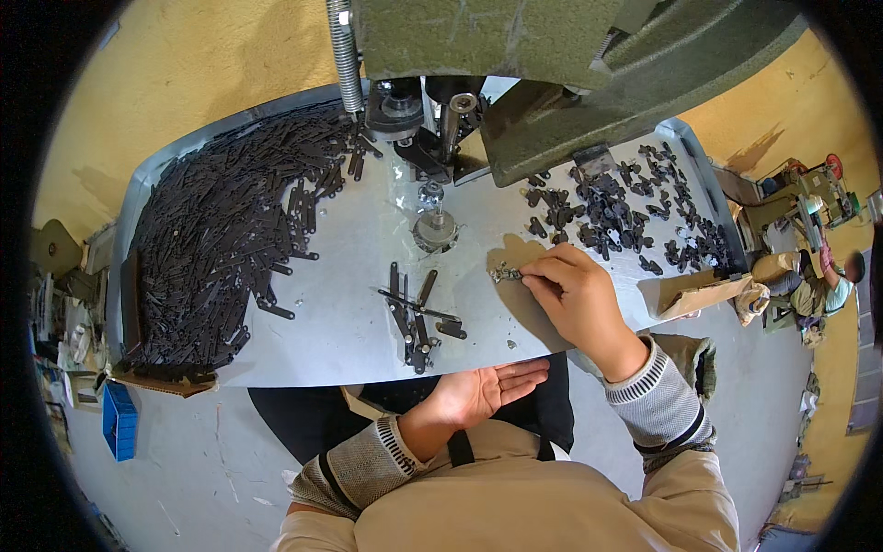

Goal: The person operates a manual press machine to cut small black plastic pieces, then collects the cut pieces and transfers them into a sack. They also gather additional raw plastic strips from a sack and place them on the machine tray for further processing.

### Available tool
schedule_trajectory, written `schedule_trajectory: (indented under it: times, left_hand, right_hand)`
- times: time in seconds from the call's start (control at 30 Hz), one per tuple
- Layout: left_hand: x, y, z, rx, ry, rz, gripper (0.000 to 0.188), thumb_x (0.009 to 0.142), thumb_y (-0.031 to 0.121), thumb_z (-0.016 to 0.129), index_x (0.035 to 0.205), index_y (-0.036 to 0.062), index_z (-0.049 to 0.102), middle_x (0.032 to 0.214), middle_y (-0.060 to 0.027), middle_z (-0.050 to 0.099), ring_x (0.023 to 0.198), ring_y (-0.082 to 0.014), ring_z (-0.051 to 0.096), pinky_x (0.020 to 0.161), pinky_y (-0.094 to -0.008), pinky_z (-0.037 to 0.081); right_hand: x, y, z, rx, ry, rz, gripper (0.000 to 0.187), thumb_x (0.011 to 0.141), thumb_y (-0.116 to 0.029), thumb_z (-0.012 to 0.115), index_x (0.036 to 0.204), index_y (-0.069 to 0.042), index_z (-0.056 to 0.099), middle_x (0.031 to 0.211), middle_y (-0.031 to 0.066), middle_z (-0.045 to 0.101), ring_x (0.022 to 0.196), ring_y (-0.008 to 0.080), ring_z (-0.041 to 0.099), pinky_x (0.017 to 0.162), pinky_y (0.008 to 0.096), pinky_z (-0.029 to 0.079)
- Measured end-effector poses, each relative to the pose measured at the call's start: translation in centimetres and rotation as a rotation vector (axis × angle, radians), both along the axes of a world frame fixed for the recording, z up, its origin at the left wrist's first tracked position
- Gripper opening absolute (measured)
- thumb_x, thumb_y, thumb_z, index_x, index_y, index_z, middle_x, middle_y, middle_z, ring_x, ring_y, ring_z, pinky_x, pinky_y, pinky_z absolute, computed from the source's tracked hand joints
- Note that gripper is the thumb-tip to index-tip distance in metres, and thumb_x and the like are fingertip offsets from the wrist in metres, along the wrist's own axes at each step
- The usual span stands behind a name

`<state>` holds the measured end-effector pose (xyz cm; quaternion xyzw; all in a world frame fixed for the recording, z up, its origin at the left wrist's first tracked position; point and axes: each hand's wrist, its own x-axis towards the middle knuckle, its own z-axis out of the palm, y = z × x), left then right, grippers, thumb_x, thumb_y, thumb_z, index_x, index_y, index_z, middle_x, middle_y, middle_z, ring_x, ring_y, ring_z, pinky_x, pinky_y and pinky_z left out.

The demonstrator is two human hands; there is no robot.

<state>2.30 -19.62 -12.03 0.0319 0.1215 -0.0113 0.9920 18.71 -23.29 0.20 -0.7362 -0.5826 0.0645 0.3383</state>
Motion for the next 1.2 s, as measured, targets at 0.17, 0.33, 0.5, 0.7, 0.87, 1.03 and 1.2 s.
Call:
schedule_trajectory:
  times: [0.17, 0.33, 0.5, 0.7, 0.87, 1.03, 1.2]
  left_hand:
    - [0.0, 0.0, 0.1, 0.004, -0.011, -0.012, 0.062, 0.099, 0.040, 0.025, 0.137, -0.0091, 0.030, 0.135, -0.0291, 0.041, 0.122, -0.0379, 0.048, 0.103, -0.0426, 0.042]
    - [-0.1, 0.0, 0.0, 0.037, -0.044, -0.010, 0.063, 0.099, 0.041, 0.025, 0.139, -0.0078, 0.027, 0.137, -0.0300, 0.039, 0.122, -0.0379, 0.047, 0.103, -0.0425, 0.042]
    - [-0.2, 0.0, 0.1, 0.130, -0.051, -0.029, 0.066, 0.098, 0.045, 0.026, 0.139, -0.0066, 0.027, 0.137, -0.0301, 0.038, 0.122, -0.0378, 0.047, 0.103, -0.0428, 0.041]
    - [-0.3, 0.0, -0.3, 0.071, -0.024, -0.042, 0.068, 0.098, 0.047, 0.025, 0.139, -0.0068, 0.027, 0.137, -0.0302, 0.039, 0.122, -0.0381, 0.047, 0.102, -0.0427, 0.042]
    - [-0.4, 0.1, -0.6, 0.071, -0.054, -0.044, 0.068, 0.097, 0.048, 0.026, 0.139, -0.0052, 0.028, 0.136, -0.0301, 0.040, 0.121, -0.0374, 0.048, 0.101, -0.0422, 0.043]
    - [-0.4, 0.0, -0.6, 0.131, -0.042, -0.058, 0.067, 0.098, 0.048, 0.025, 0.139, -0.0048, 0.028, 0.135, -0.0298, 0.041, 0.118, -0.0362, 0.051, 0.100, -0.0403, 0.044]
    - [-0.5, 0.1, -0.9, 0.122, -0.042, -0.071, 0.067, 0.098, 0.048, 0.025, 0.139, -0.0051, 0.028, 0.135, -0.0296, 0.042, 0.116, -0.0346, 0.053, 0.098, -0.0386, 0.046]
  right_hand:
    - [-0.2, 0.2, 0.5, 0.005, 0.030, 0.025, 0.013, 0.076, -0.001, 0.068, 0.089, 0.000, 0.068, 0.080, 0.0090, 0.059, 0.065, 0.0205, 0.059, 0.059, 0.0272, 0.048]
    - [0.1, 0.3, 0.3, -0.068, 0.052, 0.026, 0.014, 0.078, 0.000, 0.067, 0.092, 0.002, 0.065, 0.080, 0.0084, 0.060, 0.067, 0.0162, 0.059, 0.063, 0.0253, 0.049]
    - [0.3, -0.7, -0.8, -0.044, 0.618, -0.053, 0.013, 0.084, -0.001, 0.064, 0.097, 0.003, 0.061, 0.088, 0.0073, 0.065, 0.073, 0.0107, 0.059, 0.065, 0.0234, 0.049]
    - [-0.3, -2.1, -0.7, 0.014, 0.947, -0.022, 0.013, 0.085, 0.000, 0.064, 0.096, 0.003, 0.059, 0.090, 0.0101, 0.066, 0.076, 0.0113, 0.061, 0.068, 0.0243, 0.051]
    - [-0.5, -1.8, 0.1, 0.130, 1.320, -0.036, 0.008, 0.084, 0.001, 0.063, 0.090, 0.002, 0.058, 0.079, 0.0043, 0.062, 0.067, 0.0085, 0.055, 0.060, 0.0220, 0.046]
    - [-0.7, -0.2, -0.2, -0.013, 0.494, -0.152, 0.012, 0.075, 0.002, 0.068, 0.084, -0.002, 0.060, 0.070, -0.0007, 0.053, 0.055, 0.0081, 0.045, 0.050, 0.0228, 0.037]
    - [-1.3, 0.8, -0.2, 0.072, -0.091, -0.019, 0.011, 0.072, -0.002, 0.071, 0.079, -0.006, 0.064, 0.067, 0.0055, 0.051, 0.052, 0.0181, 0.049, 0.047, 0.0289, 0.041]
